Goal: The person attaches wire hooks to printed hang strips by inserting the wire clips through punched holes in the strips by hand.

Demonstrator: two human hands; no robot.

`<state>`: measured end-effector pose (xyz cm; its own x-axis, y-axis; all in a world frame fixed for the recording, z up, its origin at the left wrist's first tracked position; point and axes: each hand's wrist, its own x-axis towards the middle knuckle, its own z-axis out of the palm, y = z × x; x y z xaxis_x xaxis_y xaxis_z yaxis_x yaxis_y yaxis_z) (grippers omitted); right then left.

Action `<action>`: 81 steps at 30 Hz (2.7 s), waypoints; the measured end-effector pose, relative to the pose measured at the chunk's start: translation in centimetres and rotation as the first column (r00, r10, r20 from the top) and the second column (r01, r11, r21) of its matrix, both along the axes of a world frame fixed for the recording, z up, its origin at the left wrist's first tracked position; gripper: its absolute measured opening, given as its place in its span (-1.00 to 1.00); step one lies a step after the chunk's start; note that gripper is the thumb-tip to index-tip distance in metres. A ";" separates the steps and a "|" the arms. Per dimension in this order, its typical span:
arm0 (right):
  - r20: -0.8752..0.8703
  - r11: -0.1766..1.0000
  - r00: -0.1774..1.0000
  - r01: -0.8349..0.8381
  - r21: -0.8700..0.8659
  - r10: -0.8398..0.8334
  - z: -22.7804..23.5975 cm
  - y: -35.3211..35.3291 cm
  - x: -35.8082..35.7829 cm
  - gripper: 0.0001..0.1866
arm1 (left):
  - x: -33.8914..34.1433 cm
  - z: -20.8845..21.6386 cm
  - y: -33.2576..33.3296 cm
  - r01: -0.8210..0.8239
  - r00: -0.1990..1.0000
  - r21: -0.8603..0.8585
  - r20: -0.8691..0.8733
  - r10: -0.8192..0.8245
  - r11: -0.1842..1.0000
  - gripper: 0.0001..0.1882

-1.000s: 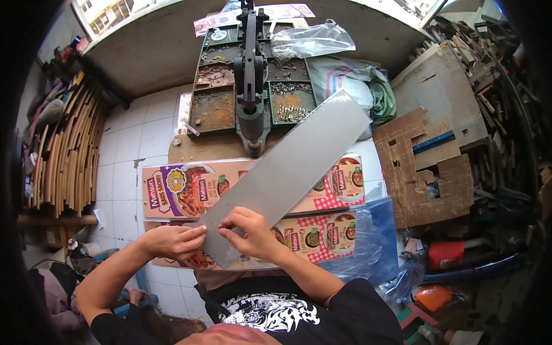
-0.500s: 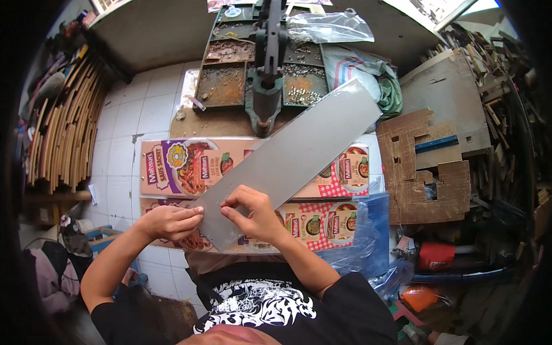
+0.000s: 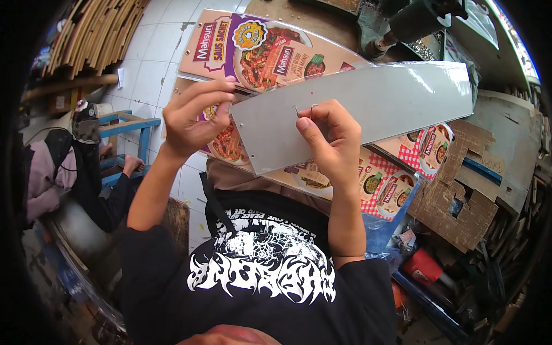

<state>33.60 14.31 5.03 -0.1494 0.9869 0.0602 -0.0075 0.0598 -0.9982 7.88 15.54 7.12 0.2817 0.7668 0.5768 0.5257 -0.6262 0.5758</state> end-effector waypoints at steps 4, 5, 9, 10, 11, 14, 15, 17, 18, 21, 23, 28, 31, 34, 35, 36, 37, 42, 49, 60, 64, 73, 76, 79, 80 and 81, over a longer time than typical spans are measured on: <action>0.002 1.000 1.000 -0.012 0.005 0.012 -0.6 -0.4 0.1 -0.91 | 0.4 -2.1 -3.3 -0.382 0.900 -0.207 0.136 0.414 0.901 -0.88; 0.003 1.000 1.000 -0.006 -0.002 0.006 -1.0 -0.4 0.2 -0.91 | 0.7 -2.6 -3.8 -0.415 0.890 -0.229 0.097 0.445 0.880 -0.89; 0.001 1.000 1.000 -0.004 -0.029 0.004 -0.2 -1.2 0.0 -0.90 | 3.1 -2.7 -7.2 -0.182 0.728 -0.793 0.289 0.622 0.581 -0.81; -0.019 0.999 1.000 0.004 -0.036 -0.005 0.1 -1.2 -0.1 -0.90 | 3.7 -2.6 -7.5 -0.186 0.723 -0.796 0.287 0.629 0.577 -0.81; -0.038 0.999 0.999 0.014 -0.045 -0.015 0.3 -1.3 -0.2 -0.91 | 4.3 -2.4 -7.8 -0.113 0.660 -0.808 0.375 0.651 0.579 -0.74; 0.029 1.000 0.999 0.016 0.001 -0.016 -0.1 -0.9 0.0 -0.88 | 4.5 -2.7 -7.4 0.034 0.587 -0.810 0.490 0.645 0.585 -0.55; 0.032 1.000 0.999 0.014 -0.002 -0.014 -0.1 -0.8 -0.1 -0.88 | 4.7 -2.5 -7.2 0.087 0.529 -0.797 0.546 0.650 0.598 -0.55; 0.183 0.988 0.983 -0.024 0.155 -0.005 0.1 -0.6 -0.5 -0.81 | 4.7 -2.5 -7.1 0.138 0.465 -0.780 0.595 0.656 0.610 -0.55; 0.187 0.988 0.982 -0.025 0.152 -0.004 0.5 -0.7 -0.8 -0.81 | 4.5 -2.5 -7.2 0.207 0.423 -0.782 0.613 0.667 0.588 -0.55; 0.419 0.931 0.907 -0.127 0.342 -0.030 1.6 -1.2 -1.7 -0.67 | 4.4 -2.8 -7.5 0.367 0.307 -0.740 0.668 0.678 0.564 -0.55; 0.492 0.906 0.870 -0.182 0.381 -0.032 2.2 -1.4 -2.5 -0.67 | 4.4 -2.9 -7.8 0.454 0.230 -0.691 0.701 0.676 0.562 -0.55; 0.618 0.848 0.786 -0.310 0.430 -0.026 3.2 -1.7 -3.7 -0.63 | 4.6 -2.3 -8.6 0.635 0.167 -0.552 0.781 0.601 0.541 -0.59; 0.630 0.833 0.776 -0.337 0.440 -0.019 3.7 -1.7 -3.6 -0.64 | 3.9 -3.5 -9.0 0.757 0.036 -0.350 0.866 0.499 0.552 -0.61; 0.631 0.821 0.775 -0.348 0.454 -0.021 3.9 -1.8 -3.6 -0.66 | 4.4 -4.4 -9.1 0.756 0.016 -0.285 0.908 0.418 0.589 -0.61; 0.632 0.815 0.775 -0.351 0.462 -0.024 3.9 -1.8 -3.6 -0.67 | 4.4 -4.6 -9.2 0.757 0.013 -0.282 0.909 0.417 0.590 -0.61; 0.635 0.815 0.772 -0.351 0.460 -0.026 3.9 -1.9 -3.6 -0.67 | 4.4 -4.7 -9.3 0.780 -0.014 -0.249 0.910 0.413 0.574 -0.62; 0.636 0.813 0.771 -0.350 0.466 -0.032 3.9 -1.9 -3.6 -0.67 | 4.5 -4.9 -9.5 0.801 -0.042 -0.215 0.911 0.410 0.559 -0.62; 0.645 0.806 0.763 -0.356 0.472 -0.041 3.7 -2.1 -3.7 -0.68 | 5.2 -6.1 -10.3 0.733 -0.030 -0.246 0.920 0.390 0.635 -0.73; 0.612 0.789 0.790 -0.343 0.510 -0.052 3.4 -2.0 -3.9 -0.70 | 5.5 -5.3 -10.3 0.676 0.028 -0.317 0.913 0.407 0.665 -0.81; 0.578 0.799 0.815 -0.375 0.470 0.043 3.4 -1.7 -3.7 -0.73 | 6.3 -5.1 -10.9 0.639 0.008 -0.330 0.906 0.423 0.695 -0.82; 0.555 0.804 0.829 -0.379 0.458 0.074 3.5 -1.7 -3.4 -0.73 | 6.3 -5.1 -11.1 0.622 0.055 -0.383 0.892 0.449 0.683 -0.84; 0.538 0.789 0.843 -0.345 0.508 0.022 2.9 -1.9 -3.6 -0.71 | 6.7 -4.5 -11.0 0.607 0.006 -0.376 0.883 0.469 0.701 -0.79; 0.557 0.775 0.831 -0.352 0.524 0.000 3.0 -1.9 -3.7 -0.69 | 6.8 -4.6 -11.1 0.573 0.047 -0.400 0.887 0.459 0.715 -0.75; 0.564 0.762 0.825 -0.353 0.542 -0.019 2.9 -2.0 -3.6 -0.67 | 6.8 -4.8 -11.3 0.553 0.056 -0.389 0.900 0.433 0.737 -0.74; 0.565 0.755 0.824 -0.352 0.553 -0.029 2.9 -2.0 -3.7 -0.66 | 6.8 -4.8 -11.2 0.553 0.057 -0.388 0.900 0.432 0.737 -0.74; 0.565 0.755 0.824 -0.352 0.553 -0.030 2.9 -2.0 -3.7 -0.66 | 6.8 -4.7 -11.2 0.546 0.057 -0.382 0.905 0.422 0.745 -0.75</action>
